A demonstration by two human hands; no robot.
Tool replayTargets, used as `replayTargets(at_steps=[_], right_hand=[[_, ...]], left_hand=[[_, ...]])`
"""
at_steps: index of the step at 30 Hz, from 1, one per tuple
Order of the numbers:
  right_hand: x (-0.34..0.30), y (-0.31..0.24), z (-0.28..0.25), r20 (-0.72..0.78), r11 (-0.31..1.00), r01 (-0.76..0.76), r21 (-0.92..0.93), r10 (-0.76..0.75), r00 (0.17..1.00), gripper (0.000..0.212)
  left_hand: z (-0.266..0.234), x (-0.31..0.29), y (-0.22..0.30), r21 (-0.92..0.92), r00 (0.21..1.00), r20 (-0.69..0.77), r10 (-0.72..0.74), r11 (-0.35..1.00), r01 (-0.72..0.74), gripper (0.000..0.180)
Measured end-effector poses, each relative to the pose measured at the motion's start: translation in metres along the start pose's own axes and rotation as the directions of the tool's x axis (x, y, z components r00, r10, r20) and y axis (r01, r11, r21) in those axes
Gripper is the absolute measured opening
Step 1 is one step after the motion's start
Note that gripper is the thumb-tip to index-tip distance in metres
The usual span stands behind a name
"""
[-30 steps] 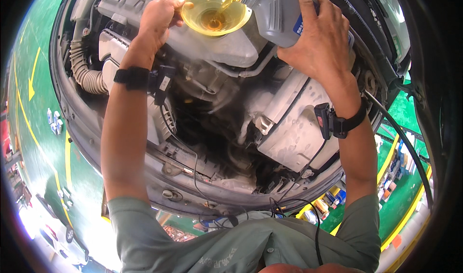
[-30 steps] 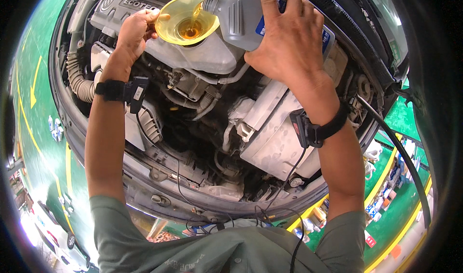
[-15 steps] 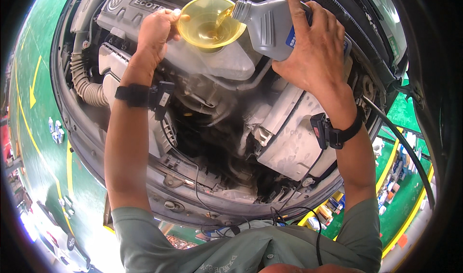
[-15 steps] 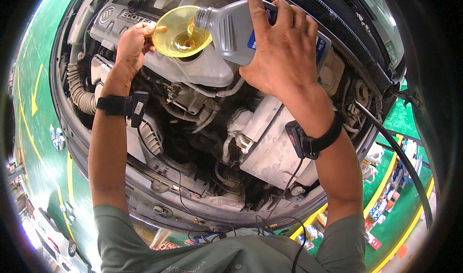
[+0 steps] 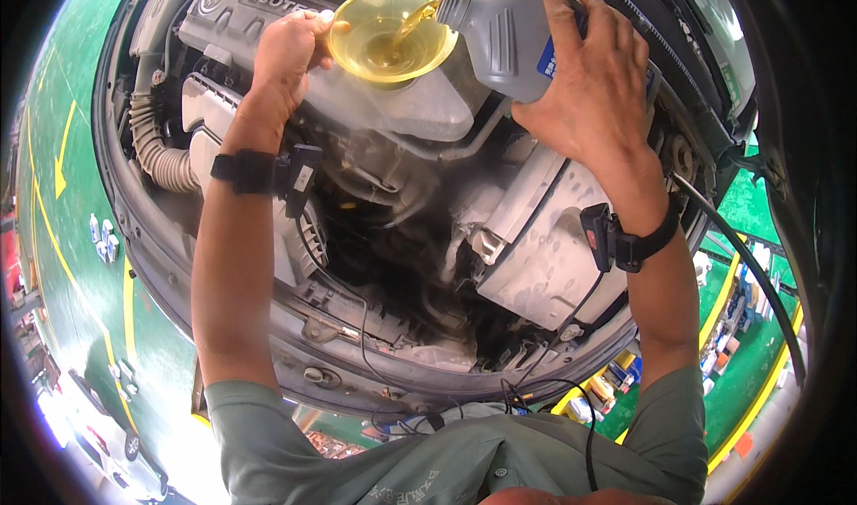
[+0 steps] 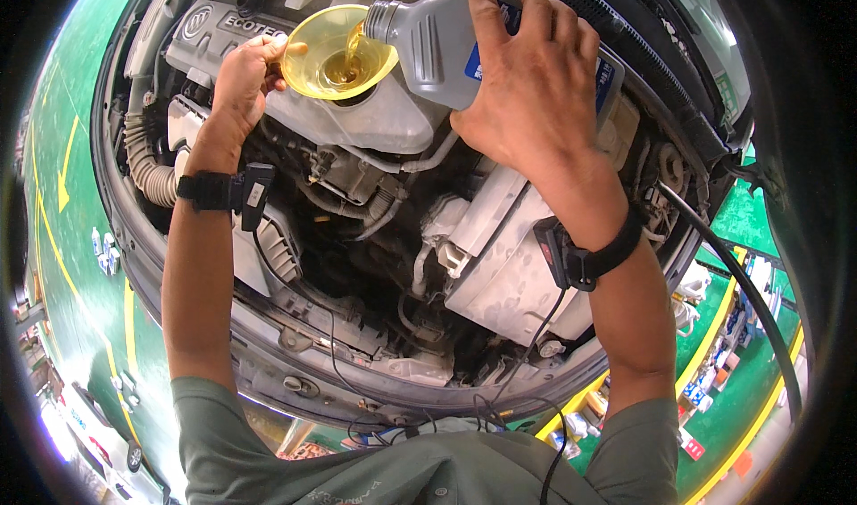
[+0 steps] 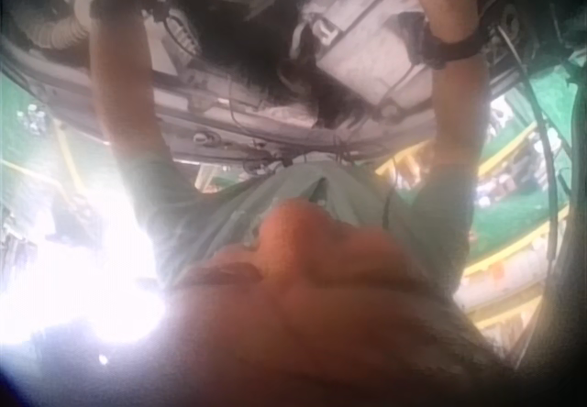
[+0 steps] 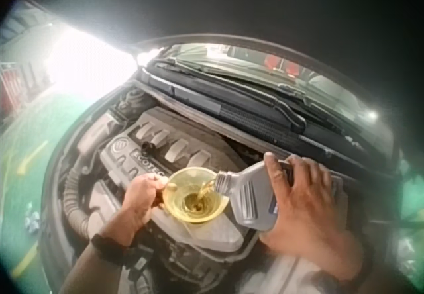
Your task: The person retrieves motor oil bottles from a shelf, opens them, and pours oil into a car engine using a yellow funnel. After pouring, the person checks the oil level with a dipstick and wipes it with a cloth.
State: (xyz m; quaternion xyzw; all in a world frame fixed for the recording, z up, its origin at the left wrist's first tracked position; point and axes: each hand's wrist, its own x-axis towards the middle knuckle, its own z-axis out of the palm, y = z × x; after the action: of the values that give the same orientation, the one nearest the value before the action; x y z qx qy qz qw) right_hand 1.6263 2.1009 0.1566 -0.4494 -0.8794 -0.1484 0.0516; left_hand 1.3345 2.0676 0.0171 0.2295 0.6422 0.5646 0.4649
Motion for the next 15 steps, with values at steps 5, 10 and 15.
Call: replayTargets(at_steps=[5, 10, 15], right_hand=[[0.001, 0.012, 0.006, -0.022, 0.996, 0.086, 0.01, -0.086, 0.996, 0.106], [0.0, 0.023, 0.015, -0.067, 0.99, 0.139, -0.013, -0.14, 0.988, 0.105], [-0.002, 0.009, 0.005, -0.074, 0.998, 0.058, -0.039, -0.061, 0.995, 0.106]], left_hand=[[-0.001, 0.0, -0.001, -0.001, 1.0, 0.002, 0.005, 1.0, -0.005, 0.017], [0.004, -0.007, 0.001, 0.001, 1.0, -0.019, 0.021, 1.0, -0.021, 0.018], [0.003, -0.005, 0.002, -0.007, 1.0, 0.001, 0.025, 1.0, -0.025, 0.015]])
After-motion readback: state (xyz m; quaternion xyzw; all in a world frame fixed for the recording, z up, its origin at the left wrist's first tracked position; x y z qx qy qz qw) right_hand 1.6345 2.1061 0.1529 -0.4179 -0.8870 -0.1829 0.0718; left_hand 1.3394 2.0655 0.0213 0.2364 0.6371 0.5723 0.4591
